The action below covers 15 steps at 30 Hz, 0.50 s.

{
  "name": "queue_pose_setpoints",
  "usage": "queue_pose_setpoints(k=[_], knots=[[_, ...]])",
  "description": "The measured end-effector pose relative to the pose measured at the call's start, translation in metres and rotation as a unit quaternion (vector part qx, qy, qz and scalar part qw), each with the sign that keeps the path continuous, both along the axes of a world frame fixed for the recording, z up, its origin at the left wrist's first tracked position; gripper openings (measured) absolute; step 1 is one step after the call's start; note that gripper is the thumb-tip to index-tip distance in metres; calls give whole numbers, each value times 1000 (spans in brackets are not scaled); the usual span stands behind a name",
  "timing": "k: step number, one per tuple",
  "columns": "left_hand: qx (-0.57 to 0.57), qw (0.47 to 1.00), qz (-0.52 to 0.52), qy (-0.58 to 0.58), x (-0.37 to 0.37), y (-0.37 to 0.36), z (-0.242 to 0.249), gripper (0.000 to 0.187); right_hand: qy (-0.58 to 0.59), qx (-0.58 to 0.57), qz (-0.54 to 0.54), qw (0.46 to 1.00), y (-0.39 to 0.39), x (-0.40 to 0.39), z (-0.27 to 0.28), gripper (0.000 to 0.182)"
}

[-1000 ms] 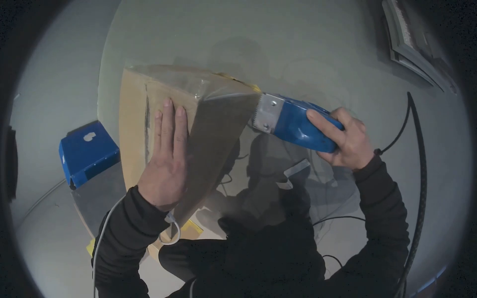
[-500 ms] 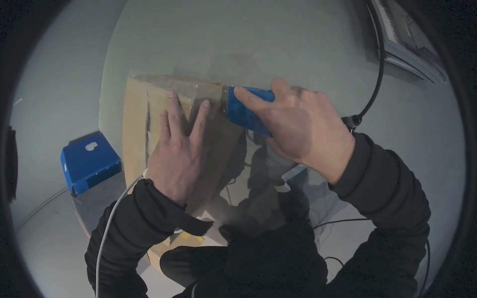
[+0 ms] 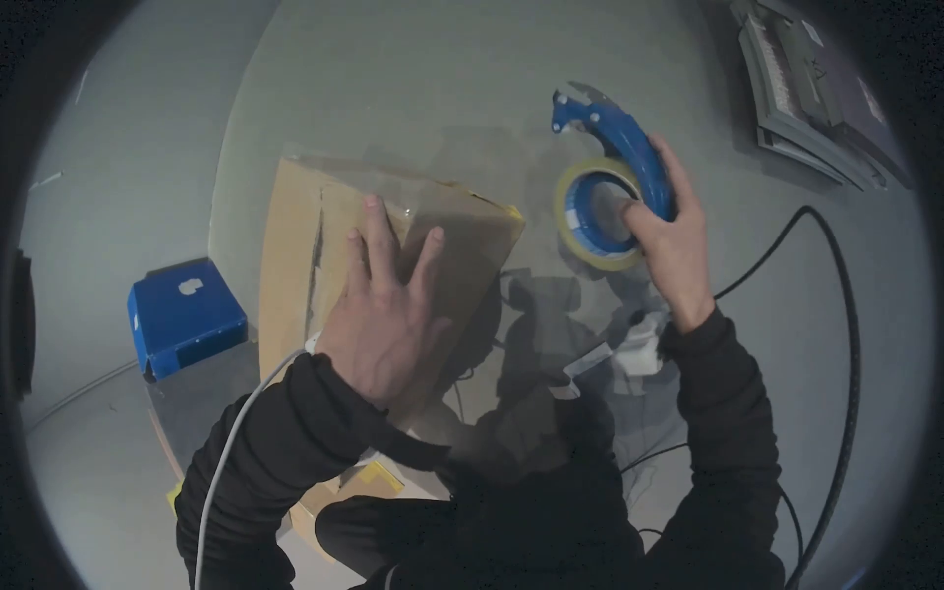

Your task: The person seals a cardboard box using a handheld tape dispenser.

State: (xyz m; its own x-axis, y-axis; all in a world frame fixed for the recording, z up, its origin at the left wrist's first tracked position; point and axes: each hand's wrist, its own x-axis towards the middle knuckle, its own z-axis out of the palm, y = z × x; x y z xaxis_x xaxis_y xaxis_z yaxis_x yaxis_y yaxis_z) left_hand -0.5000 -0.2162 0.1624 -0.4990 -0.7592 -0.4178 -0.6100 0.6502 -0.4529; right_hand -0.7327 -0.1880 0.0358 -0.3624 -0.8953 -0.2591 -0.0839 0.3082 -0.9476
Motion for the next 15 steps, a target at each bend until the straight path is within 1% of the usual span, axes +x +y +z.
queue_pose_setpoints(k=[2, 3, 5, 9, 12, 15], knots=[[48, 998, 22, 17, -5, -2, 8, 66, -168, -54, -67, 982, 0, 14, 0, 62], [59, 998, 24, 18, -7, -5, 13, 71, -211, -69, -88, 971, -4, 21, 1, 61], [122, 989, 60, 60, -8, -10, 20, 70, -272, -104, -77, 954, -15, 35, 4, 59], [165, 974, 75, 133, 4, -13, 22, 75, -316, -123, -52, 939, -41, 60, 9, 54], [208, 956, 89, 187, 10, -11, 21, 90, -331, -105, -42, 937, -53, 70, 15, 64], [186, 965, 87, 161, 10, -7, 18, 92, -314, -97, -52, 943, -72, 83, 6, 51]])
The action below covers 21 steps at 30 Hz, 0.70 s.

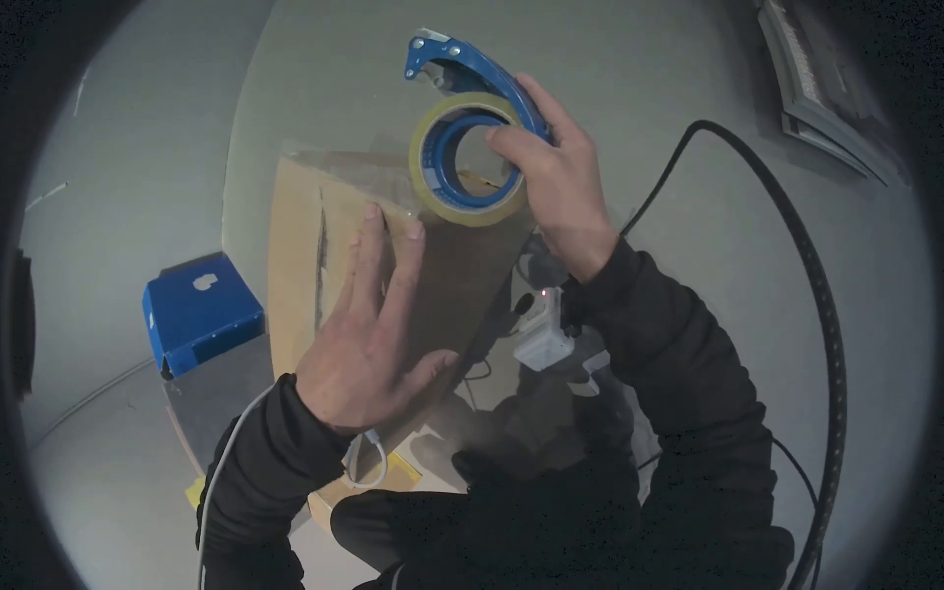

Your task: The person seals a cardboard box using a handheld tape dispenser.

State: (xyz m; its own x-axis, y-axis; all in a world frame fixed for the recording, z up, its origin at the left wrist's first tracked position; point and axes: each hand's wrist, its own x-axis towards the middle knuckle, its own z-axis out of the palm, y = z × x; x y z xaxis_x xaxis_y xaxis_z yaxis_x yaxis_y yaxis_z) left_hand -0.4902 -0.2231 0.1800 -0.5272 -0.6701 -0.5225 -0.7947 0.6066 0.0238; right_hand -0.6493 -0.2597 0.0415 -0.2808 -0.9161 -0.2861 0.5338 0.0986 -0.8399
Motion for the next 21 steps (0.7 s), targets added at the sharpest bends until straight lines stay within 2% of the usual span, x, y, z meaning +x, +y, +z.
queue_pose_setpoints(k=[3, 6, 8, 12, 15, 18, 21], knots=[[-1, 999, 1, -36, -7, 1, -1, 94, -13, 36, -30, 999, -16, 16, -5, 45], [-10, 999, -15, -41, -6, -1, 1, 96, -62, 90, -101, 989, -9, 24, 14, 64], [-6, 1000, -13, -23, -3, -1, 1, 96, -62, 94, -179, 977, 9, 30, 14, 64], [-2, 1000, -17, 16, 10, -5, -2, 99, -67, 109, -245, 961, 43, 25, -2, 69], [16, 998, -34, 54, 17, -8, -2, 98, -62, 54, -233, 969, 67, 25, -6, 85], [7, 997, -52, 51, 22, -10, -2, 96, 28, 46, -170, 984, 75, 34, -13, 90], [-36, 997, -53, 42, 27, -10, -7, 79, 66, 124, -82, 987, 63, 18, -28, 73]])
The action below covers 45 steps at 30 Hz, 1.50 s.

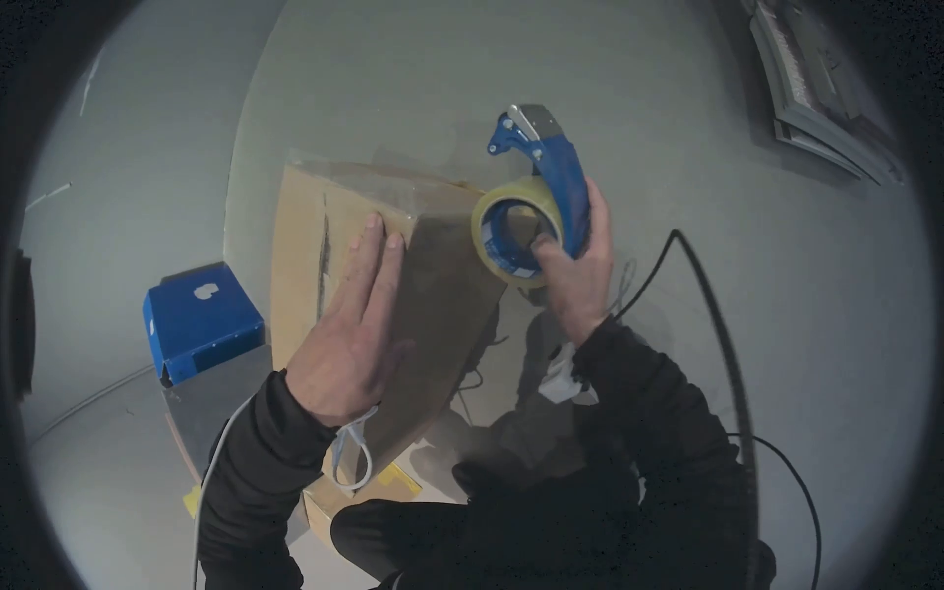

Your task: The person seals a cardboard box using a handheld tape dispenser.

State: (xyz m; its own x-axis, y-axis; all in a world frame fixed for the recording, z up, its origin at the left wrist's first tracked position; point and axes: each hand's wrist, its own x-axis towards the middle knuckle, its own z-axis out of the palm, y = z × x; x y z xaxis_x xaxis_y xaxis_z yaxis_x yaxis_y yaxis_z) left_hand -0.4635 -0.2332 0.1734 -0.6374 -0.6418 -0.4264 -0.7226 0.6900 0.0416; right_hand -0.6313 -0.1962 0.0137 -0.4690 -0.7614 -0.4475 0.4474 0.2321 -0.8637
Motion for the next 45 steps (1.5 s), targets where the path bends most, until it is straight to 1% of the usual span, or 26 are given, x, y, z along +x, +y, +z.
queue_pose_setpoints(k=[2, 6, 8, 9, 11, 12, 13, 14, 15, 16, 18, 19, 20, 21, 24, 27, 30, 32, 33, 36, 38, 39, 41, 42, 45], knots=[[-35, 999, -9, -10, 1, 3, 0, 76, 3, -69, 15, 998, -12, -15, -4, 63], [-77, 996, -34, -14, 11, 4, 3, 79, -19, -115, 63, 991, -42, -30, 18, 56], [-70, 997, -40, 1, 23, 14, 2, 83, -25, -104, 143, 984, -47, -26, 36, 50], [-75, 996, -42, 5, 31, 21, 7, 85, -24, -107, 164, 980, -47, -19, 49, 48], [-78, 995, -57, 10, 52, 39, 23, 83, -44, -91, 200, 975, -43, 1, 83, 34], [-82, 995, -59, 11, 55, 41, 24, 82, -48, -90, 210, 972, -45, 4, 92, 31], [-81, 995, -57, 19, 57, 42, 27, 81, -50, -87, 214, 972, -47, 6, 100, 33], [-86, 995, -48, 36, 50, 32, 48, 81, -43, -87, 226, 969, -63, -2, 131, 34], [-85, 995, -45, 40, 55, 28, 53, 81, -44, -85, 231, 968, -70, 3, 138, 35], [-84, 994, -43, 49, 55, 24, 54, 79, -50, -84, 230, 968, -75, 4, 139, 29], [-73, 995, -35, 58, 46, 28, 47, 77, -65, -76, 232, 968, -75, 1, 128, 20], [-80, 995, -37, 41, 38, 30, 45, 76, -54, -71, 222, 971, -74, -1, 121, 21], [-93, 995, -36, 15, 12, 20, 23, 75, -50, -73, 215, 973, -88, -20, 91, 22], [-93, 995, -34, -11, -1, 6, -10, 75, -62, -72, 213, 972, -103, -23, 47, 22], [-107, 992, -41, -50, -9, 4, -1, 67, -61, -45, 194, 978, -105, -16, 50, 34], [-99, 994, -39, 3, -17, 0, 4, 70, -72, -48, 213, 973, -92, -19, 47, 32], [-81, 993, -79, -30, -16, 3, 13, 61, -95, -44, 201, 974, -64, -9, 37, 41], [-64, 996, -49, -34, -12, 12, 18, 66, -144, 44, 236, 960, -46, -9, 52, 57], [-62, 997, -39, -36, -10, 14, 17, 68, -155, 64, 246, 954, -42, -11, 52, 61], [-116, 992, -44, 2, -3, 25, 11, 71, -161, 89, 198, 963, -35, -17, 32, 62], [-82, 995, -58, -5, 1, 25, 17, 80, -146, 67, 135, 978, -36, -17, 18, 53], [-69, 996, -57, -9, 3, 23, 18, 82, -144, 67, 122, 980, -38, -17, 11, 51], [-44, 998, -44, -7, 1, 25, 16, 68, -108, 48, 104, 988, -33, -23, 0, 54], [-41, 998, -43, -2, 1, 25, 12, 65, -94, 40, 97, 990, -32, -26, -3, 55], [-55, 997, -55, -27, 5, 35, 1, 69, -98, 64, 33, 993, -17, -23, -5, 54]])
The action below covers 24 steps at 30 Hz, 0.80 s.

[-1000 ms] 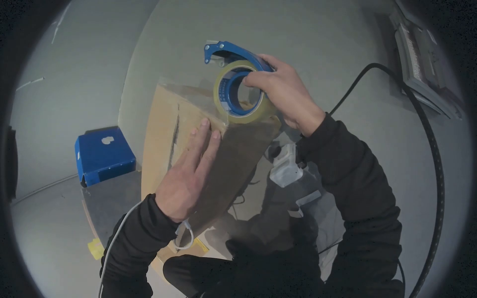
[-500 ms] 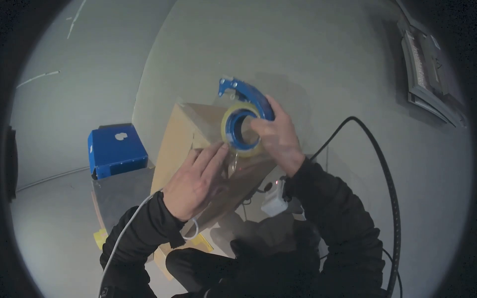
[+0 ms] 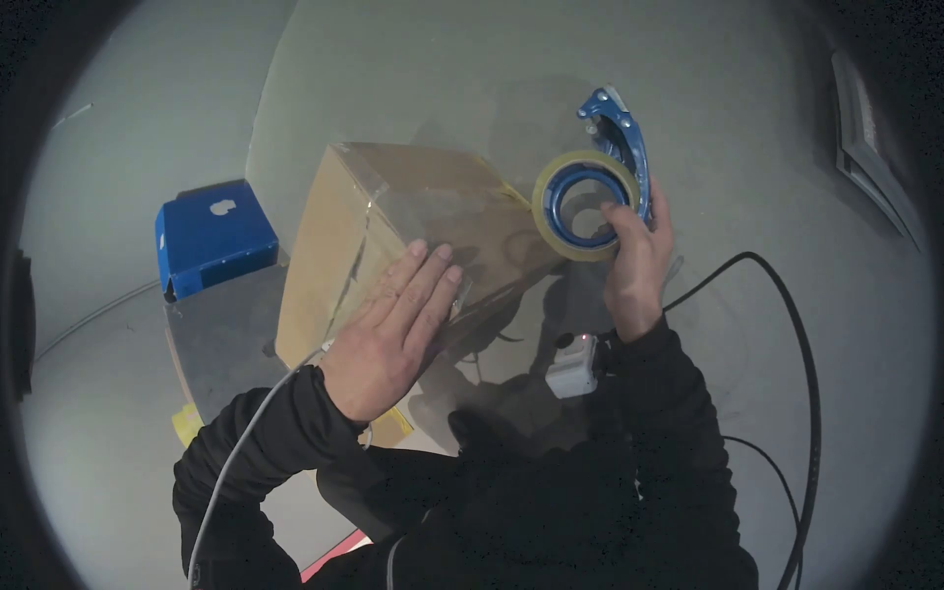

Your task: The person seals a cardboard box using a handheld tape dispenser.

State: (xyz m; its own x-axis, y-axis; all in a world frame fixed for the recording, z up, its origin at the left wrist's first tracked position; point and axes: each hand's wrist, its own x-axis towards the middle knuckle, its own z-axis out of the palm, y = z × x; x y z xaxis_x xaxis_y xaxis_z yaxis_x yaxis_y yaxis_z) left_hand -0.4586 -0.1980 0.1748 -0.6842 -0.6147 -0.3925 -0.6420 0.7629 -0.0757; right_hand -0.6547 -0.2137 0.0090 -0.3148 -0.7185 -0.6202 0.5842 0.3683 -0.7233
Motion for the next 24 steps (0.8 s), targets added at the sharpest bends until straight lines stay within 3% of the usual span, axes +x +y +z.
queue_pose_setpoints(k=[3, 6, 9, 12, 15, 17, 20, 24], knots=[[-22, 1000, -10, -13, -1, 1, -4, 61, 6, 12, -12, 1000, 3, 2, 0, 55], [-7, 1000, -29, 8, -21, -27, -15, 42, 21, 16, -18, 1000, -17, -11, -6, 48], [-44, 997, -54, 12, -30, -37, -22, 24, 19, 10, 17, 1000, -15, -14, -3, 53], [97, 993, -42, 60, -23, -58, -13, 59, 9, 25, -2, 1000, -13, -16, -2, 57], [143, 972, 85, 167, -8, -97, 8, 52, 14, 55, 8, 998, -12, -19, -4, 60], [86, 935, 319, 127, 5, -123, 25, 62, 26, 59, 10, 998, -14, -19, -4, 61], [30, 880, 468, 71, 22, -152, 26, 67, 36, 57, 0, 998, -17, -16, 1, 64], [107, 865, 486, 64, 55, -184, 8, 54, 65, 51, 9, 997, -16, -18, 1, 66]])
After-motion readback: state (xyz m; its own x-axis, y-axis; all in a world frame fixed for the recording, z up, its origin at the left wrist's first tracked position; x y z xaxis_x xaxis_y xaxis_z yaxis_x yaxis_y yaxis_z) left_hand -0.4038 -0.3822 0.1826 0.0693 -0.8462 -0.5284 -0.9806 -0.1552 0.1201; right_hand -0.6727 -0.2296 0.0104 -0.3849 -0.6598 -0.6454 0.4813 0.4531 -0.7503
